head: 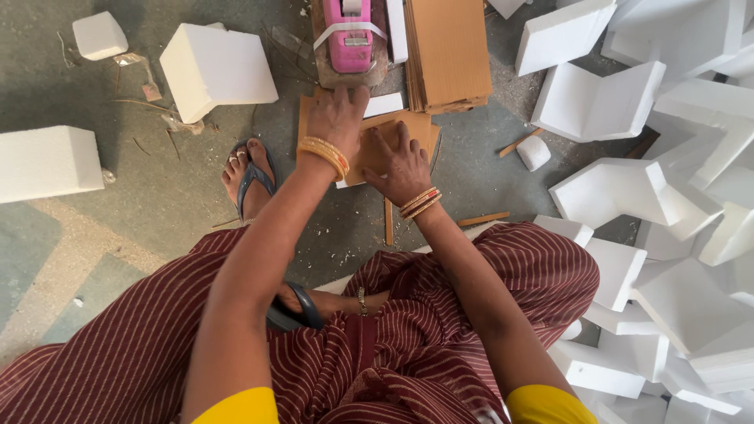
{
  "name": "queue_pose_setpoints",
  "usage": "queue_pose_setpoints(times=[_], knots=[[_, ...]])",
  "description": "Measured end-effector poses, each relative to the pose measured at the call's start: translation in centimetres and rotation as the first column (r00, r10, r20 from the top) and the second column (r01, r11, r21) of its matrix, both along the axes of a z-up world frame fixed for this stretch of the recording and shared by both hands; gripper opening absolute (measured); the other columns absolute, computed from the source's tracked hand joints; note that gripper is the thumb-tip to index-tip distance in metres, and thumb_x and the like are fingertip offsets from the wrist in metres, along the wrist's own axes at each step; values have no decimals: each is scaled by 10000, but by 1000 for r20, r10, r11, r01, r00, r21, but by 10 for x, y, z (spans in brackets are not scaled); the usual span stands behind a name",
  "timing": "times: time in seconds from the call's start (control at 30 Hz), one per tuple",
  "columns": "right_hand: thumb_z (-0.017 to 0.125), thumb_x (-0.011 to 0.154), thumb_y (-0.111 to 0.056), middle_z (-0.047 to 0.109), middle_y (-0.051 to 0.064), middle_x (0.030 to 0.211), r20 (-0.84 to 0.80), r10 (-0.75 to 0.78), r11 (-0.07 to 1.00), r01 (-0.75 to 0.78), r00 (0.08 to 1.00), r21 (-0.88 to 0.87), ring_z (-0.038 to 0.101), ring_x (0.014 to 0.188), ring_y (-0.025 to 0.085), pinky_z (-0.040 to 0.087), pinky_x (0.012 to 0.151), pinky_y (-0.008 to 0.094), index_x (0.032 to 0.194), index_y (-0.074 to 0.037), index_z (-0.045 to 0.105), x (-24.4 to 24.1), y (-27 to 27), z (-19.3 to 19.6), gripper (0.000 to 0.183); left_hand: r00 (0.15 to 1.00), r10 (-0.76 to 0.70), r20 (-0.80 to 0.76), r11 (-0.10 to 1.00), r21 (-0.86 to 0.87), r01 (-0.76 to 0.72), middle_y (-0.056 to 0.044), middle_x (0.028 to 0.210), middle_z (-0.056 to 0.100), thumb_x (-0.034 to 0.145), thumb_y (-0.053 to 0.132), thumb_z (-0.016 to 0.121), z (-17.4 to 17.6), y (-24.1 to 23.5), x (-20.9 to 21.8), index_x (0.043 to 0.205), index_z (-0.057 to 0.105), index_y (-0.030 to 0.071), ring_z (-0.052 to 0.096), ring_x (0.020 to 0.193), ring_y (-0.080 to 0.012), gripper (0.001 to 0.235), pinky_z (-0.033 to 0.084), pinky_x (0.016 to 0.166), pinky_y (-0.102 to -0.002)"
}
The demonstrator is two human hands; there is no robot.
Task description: The person sits on the floor and assembles small boxes by placing white foam inserts onto brown cardboard pieces. They use a tape dispenser to secure the foam to the cardboard, then stack the completed boxes. The workspace is cluttered with foam pieces and cardboard.
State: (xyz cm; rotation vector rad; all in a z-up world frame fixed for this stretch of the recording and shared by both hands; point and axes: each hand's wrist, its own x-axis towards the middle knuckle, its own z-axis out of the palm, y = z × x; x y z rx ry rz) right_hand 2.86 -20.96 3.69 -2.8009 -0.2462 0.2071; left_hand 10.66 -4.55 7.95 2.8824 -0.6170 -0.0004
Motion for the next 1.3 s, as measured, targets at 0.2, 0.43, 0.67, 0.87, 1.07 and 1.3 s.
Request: queue_pose_setpoints(times=[0.2,0.43,0.67,0.87,1.07,1.3], knots=[[743,814,-557,324,290,1558,74,42,999,-42,996,8,567,1099,416,462,917,493,1540,-331,436,-4,2,-1,820,995,9,99,999,43,-14,-156,1078,614,715,178,846,-10,0,0,1198,524,115,654,960,-374,583,551,751,-489],[803,827,-513,389,282,1517,127,-44,988,24,991,154,553,1127,441,471,944,509,1545,-198,385,-1,2,-23,888,991,-61,121,998,1,61,-131,1061,614,763,179,842,-20,6,5,1183,539,114,657,965,-348,521,553,742,-485],[819,860,-311,560,169,1426,103,-209,761,95,973,641,621,1192,360,549,950,443,1472,-92,410,38,-32,-17,767,975,-83,206,995,-45,94,-98,1047,616,733,170,834,-22,12,1,1194,540,148,658,920,-320,548,556,736,-480],[844,863,-302,693,94,1221,103,15,855,-66,995,514,630,1156,373,522,958,470,1278,-159,616,74,-31,-16,494,988,-108,107,989,-90,118,-110,1066,619,751,176,840,-19,16,5,1241,535,145,678,949,-344,578,563,753,-479],[854,811,-403,685,105,1153,15,-37,915,27,999,402,615,1098,391,506,896,491,1211,-116,596,79,-28,-17,556,995,-69,-66,817,-576,18,-111,1247,686,792,184,860,-20,38,5,1292,571,137,714,1090,-313,579,586,859,-425],[801,905,-390,658,129,1201,149,27,875,-96,988,475,616,1162,394,521,949,494,1265,-92,582,82,-29,-30,516,970,103,-220,618,-750,-236,-105,1062,745,828,258,892,-62,40,-6,1135,641,93,739,997,-303,429,572,852,-402]])
